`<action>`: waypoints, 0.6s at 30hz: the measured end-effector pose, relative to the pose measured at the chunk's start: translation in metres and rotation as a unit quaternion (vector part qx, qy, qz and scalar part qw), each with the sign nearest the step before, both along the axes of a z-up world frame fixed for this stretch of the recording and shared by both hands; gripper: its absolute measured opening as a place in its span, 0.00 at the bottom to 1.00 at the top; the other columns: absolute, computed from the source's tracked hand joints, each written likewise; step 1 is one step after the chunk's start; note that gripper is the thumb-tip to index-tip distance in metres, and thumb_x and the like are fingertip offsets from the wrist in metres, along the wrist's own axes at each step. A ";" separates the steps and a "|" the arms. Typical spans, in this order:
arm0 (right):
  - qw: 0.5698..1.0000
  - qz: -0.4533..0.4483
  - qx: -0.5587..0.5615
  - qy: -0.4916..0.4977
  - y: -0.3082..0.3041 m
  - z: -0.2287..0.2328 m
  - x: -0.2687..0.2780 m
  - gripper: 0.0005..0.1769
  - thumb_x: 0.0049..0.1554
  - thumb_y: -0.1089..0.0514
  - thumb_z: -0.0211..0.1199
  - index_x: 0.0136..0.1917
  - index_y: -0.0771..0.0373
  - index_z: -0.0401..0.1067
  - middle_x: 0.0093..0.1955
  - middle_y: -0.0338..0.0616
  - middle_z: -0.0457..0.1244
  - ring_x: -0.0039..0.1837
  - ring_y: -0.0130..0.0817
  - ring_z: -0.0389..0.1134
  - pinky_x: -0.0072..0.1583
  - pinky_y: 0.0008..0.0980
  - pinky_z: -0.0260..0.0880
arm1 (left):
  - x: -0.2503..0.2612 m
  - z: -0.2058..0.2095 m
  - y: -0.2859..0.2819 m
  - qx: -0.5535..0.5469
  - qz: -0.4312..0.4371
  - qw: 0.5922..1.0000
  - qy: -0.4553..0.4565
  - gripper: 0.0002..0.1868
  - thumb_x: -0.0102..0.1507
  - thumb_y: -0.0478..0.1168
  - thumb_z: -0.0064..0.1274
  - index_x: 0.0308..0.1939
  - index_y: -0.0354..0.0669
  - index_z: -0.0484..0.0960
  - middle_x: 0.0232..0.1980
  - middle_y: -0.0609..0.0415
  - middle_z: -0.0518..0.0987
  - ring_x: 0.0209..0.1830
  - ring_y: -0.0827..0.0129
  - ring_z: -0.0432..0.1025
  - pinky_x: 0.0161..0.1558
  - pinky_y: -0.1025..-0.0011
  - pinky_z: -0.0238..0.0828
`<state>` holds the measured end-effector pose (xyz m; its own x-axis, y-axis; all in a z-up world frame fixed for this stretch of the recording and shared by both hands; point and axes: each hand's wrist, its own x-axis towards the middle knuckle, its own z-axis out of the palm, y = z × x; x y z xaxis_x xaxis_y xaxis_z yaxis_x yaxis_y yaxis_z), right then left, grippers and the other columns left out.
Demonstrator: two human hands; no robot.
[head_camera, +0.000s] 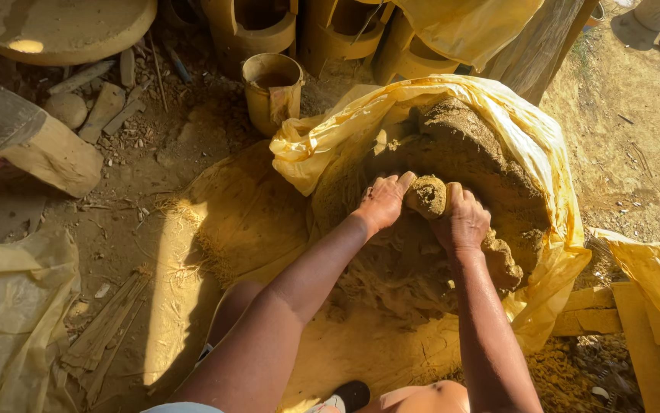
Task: The person kneads and wedges a large mass of clay by hand on a surface covered with yellow plastic.
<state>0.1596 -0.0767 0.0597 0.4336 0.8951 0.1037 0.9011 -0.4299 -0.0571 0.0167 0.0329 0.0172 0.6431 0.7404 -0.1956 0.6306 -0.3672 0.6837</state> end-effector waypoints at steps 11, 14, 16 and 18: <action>0.979 0.194 0.032 -0.051 -0.145 -0.028 -0.053 0.45 0.52 0.40 0.66 0.76 0.51 0.52 0.71 0.57 0.56 0.73 0.57 0.56 0.75 0.59 0.43 | -0.134 0.020 -0.094 0.142 -0.247 0.958 0.027 0.48 0.62 0.65 0.52 0.83 0.61 0.52 0.89 0.49 0.49 0.86 0.52 0.47 0.79 0.38 0.49; 0.978 0.126 -0.082 -0.144 -0.098 -0.055 -0.055 0.45 0.53 0.47 0.66 0.80 0.48 0.53 0.69 0.46 0.59 0.67 0.42 0.62 0.73 0.58 0.51 | -0.109 0.001 -0.087 0.129 -0.109 0.980 -0.104 0.49 0.61 0.67 0.50 0.81 0.58 0.51 0.81 0.41 0.54 0.79 0.44 0.54 0.77 0.46 0.59; 0.956 0.118 -0.165 -0.211 -0.073 -0.064 -0.050 0.53 0.50 0.55 0.67 0.86 0.50 0.50 0.68 0.41 0.61 0.63 0.35 0.65 0.72 0.57 0.55 | -0.082 -0.029 -0.088 0.394 -0.097 0.914 0.004 0.44 0.54 0.47 0.50 0.76 0.55 0.58 0.78 0.37 0.59 0.73 0.33 0.60 0.65 0.37 0.62; 0.921 0.205 0.161 -0.291 -0.041 -0.054 -0.042 0.36 0.49 0.53 0.67 0.71 0.52 0.65 0.66 0.39 0.65 0.65 0.39 0.68 0.67 0.51 0.63 | -0.044 -0.061 -0.029 0.335 -0.083 0.938 -0.011 0.41 0.56 0.39 0.45 0.75 0.54 0.58 0.76 0.35 0.61 0.70 0.30 0.60 0.63 0.39 0.63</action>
